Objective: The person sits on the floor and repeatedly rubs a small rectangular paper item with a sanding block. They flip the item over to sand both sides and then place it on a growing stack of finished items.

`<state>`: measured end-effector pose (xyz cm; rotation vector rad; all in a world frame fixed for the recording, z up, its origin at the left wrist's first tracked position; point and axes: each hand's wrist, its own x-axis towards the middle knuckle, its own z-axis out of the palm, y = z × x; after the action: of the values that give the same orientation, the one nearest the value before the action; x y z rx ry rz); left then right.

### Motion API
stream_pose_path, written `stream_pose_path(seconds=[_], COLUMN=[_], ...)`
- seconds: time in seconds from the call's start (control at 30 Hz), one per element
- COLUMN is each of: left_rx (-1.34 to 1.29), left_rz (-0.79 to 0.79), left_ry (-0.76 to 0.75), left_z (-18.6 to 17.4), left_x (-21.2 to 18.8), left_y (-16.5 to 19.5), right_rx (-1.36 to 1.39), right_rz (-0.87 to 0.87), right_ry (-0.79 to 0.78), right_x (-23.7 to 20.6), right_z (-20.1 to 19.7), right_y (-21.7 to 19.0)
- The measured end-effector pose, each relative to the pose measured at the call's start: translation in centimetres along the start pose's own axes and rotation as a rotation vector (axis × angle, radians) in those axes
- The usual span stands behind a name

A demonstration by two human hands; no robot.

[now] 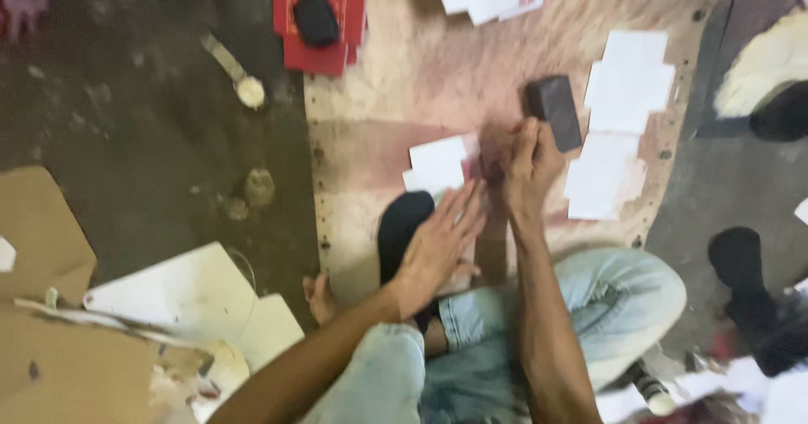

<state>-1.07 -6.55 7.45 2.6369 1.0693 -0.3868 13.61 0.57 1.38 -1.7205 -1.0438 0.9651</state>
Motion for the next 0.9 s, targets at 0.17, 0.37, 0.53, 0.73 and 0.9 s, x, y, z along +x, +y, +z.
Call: stream_pose_path(seconds=[0.17, 0.37, 0.53, 0.73, 0.9], left_rx=[-0.416, -0.553, -0.300, -0.348, -0.202], left_rz=[-0.199, -0.371, -0.121, -0.144, -0.155], left_ry=[0.262, 0.337, 0.314, 0.163, 0.101], left_z=[1.6, 1.6, 1.2, 0.7, 0.6], left_x=[-1.5, -1.7, 2.8, 2.9, 3.4], left_y=[-2.6, -6.0, -6.5, -7.6, -7.1], right_rx=[-0.272, -0.544, -0.610, -0.855, -0.172], right_rz=[-0.187, -0.275, -0.037, -0.032, -0.757], right_ry=[-0.368, -0.371, -0.364, -0.379, 0.034], right_x=[-2.4, -2.6, -2.8, -1.3, -1.6], right_z=[-1.8, -2.4, -4.9, -6.2, -3.5], right_y=[-1.5, -2.2, -3.7, -6.5, -7.4])
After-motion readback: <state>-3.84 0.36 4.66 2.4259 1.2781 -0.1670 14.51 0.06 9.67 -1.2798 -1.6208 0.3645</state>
